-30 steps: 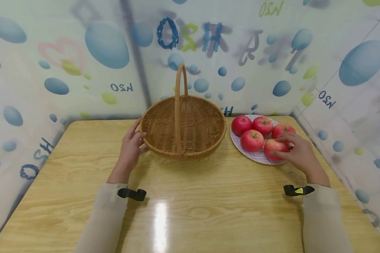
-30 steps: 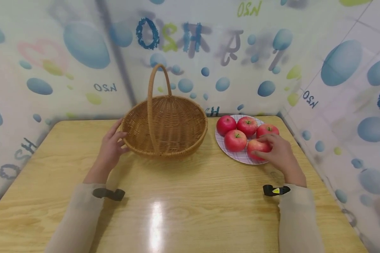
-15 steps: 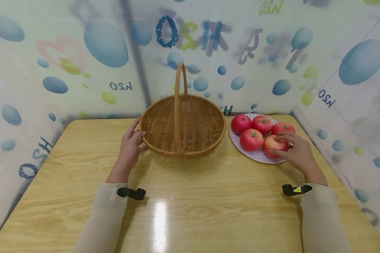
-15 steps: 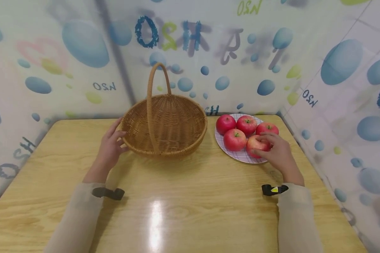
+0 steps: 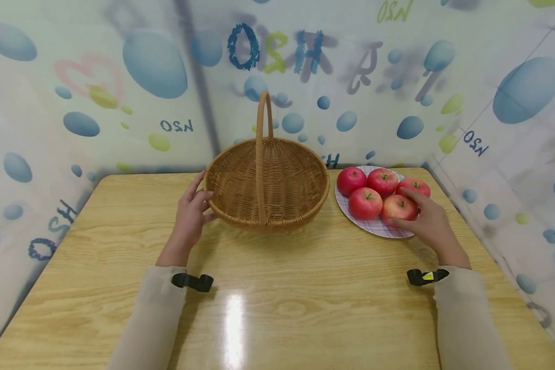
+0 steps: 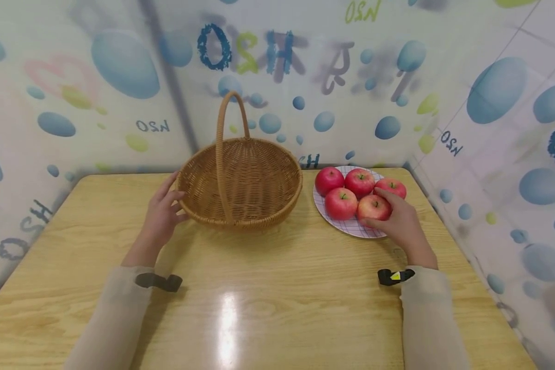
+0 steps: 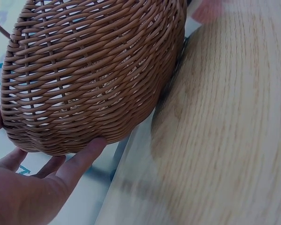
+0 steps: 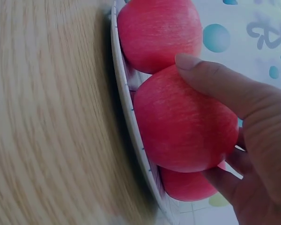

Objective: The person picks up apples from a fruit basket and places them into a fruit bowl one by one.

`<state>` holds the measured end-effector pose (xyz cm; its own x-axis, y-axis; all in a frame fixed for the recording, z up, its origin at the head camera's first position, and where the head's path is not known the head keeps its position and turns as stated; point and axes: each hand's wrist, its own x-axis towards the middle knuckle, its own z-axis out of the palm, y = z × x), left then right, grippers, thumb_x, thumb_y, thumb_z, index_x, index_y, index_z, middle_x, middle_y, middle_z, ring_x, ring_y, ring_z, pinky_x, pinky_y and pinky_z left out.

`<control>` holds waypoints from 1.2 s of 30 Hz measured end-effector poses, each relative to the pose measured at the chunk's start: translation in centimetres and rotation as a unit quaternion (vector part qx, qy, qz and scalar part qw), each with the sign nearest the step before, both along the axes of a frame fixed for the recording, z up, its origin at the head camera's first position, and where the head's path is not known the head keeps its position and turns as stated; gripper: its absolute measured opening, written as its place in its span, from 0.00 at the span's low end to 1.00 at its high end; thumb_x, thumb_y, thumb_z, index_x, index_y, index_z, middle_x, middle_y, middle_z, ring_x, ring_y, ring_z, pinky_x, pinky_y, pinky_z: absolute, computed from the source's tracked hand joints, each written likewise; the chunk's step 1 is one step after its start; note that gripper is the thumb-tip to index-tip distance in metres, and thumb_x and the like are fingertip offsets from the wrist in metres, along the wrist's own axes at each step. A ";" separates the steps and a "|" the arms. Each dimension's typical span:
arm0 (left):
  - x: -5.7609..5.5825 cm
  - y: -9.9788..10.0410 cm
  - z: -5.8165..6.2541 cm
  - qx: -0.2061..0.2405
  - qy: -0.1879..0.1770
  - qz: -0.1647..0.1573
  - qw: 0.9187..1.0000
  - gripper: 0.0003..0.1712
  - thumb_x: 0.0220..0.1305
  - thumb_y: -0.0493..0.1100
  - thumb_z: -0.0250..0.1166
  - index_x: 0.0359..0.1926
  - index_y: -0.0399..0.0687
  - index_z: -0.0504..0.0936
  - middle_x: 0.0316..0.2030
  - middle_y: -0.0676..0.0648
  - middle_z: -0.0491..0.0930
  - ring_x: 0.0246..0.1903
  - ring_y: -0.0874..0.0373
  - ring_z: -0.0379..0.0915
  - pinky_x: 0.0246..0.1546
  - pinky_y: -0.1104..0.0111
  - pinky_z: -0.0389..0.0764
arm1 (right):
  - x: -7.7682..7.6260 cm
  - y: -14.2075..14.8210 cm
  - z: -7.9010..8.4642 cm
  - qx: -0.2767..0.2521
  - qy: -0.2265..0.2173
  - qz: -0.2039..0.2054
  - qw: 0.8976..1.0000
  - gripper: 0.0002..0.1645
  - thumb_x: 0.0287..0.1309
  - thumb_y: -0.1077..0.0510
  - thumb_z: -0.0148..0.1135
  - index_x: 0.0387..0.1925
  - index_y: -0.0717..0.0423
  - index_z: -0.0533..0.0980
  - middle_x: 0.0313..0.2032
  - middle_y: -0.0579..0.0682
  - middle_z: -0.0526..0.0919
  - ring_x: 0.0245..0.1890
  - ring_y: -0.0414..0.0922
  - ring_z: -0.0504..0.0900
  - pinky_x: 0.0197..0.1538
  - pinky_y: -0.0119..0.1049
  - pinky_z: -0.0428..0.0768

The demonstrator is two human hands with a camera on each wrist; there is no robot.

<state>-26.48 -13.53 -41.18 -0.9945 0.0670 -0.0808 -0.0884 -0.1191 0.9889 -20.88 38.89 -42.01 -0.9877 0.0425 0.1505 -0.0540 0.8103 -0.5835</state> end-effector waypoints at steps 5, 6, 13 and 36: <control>0.2 -0.2 0.0 -0.002 -0.008 0.005 1.000 0.38 0.75 0.41 0.48 0.80 0.71 0.51 0.76 0.39 0.59 0.73 0.41 0.62 0.39 0.72 0.85 | -0.6 -0.4 -0.3 0.017 0.014 0.000 1.000 0.47 0.51 0.45 0.78 0.68 0.60 0.71 0.67 0.66 0.72 0.66 0.66 0.67 0.65 0.68 0.70; 0.3 -0.2 0.0 -0.001 -0.008 0.006 1.000 0.38 0.75 0.41 0.48 0.80 0.71 0.51 0.76 0.39 0.59 0.73 0.41 0.62 0.39 0.72 0.85 | -0.7 -0.5 -0.3 0.020 0.018 0.000 1.000 0.45 0.51 0.45 0.78 0.66 0.61 0.72 0.67 0.66 0.72 0.66 0.66 0.67 0.65 0.68 0.70; 0.3 -0.4 -0.3 0.003 0.001 0.008 1.000 0.38 0.75 0.41 0.48 0.80 0.70 0.51 0.75 0.36 0.60 0.72 0.39 0.63 0.40 0.71 0.86 | -0.9 -0.8 -0.1 0.038 0.032 0.013 0.999 0.44 0.52 0.45 0.78 0.65 0.60 0.73 0.66 0.66 0.72 0.67 0.66 0.67 0.65 0.68 0.69; -0.2 -1.4 -0.1 -0.107 0.015 -0.035 0.994 0.41 0.77 0.56 0.52 0.82 0.58 0.45 0.77 0.39 0.58 0.69 0.38 0.67 0.59 0.47 0.79 | 1.2 -2.1 5.8 0.039 0.091 0.041 0.994 0.44 0.54 0.48 0.76 0.70 0.54 0.70 0.65 0.65 0.74 0.60 0.67 0.72 0.57 0.52 0.82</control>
<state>-26.68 -14.88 -41.32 -0.9902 0.1206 -0.0701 -0.0583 0.0990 0.9934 -19.72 36.74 -36.17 -0.9434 -0.0554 0.3271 -0.2204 0.8416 -0.4931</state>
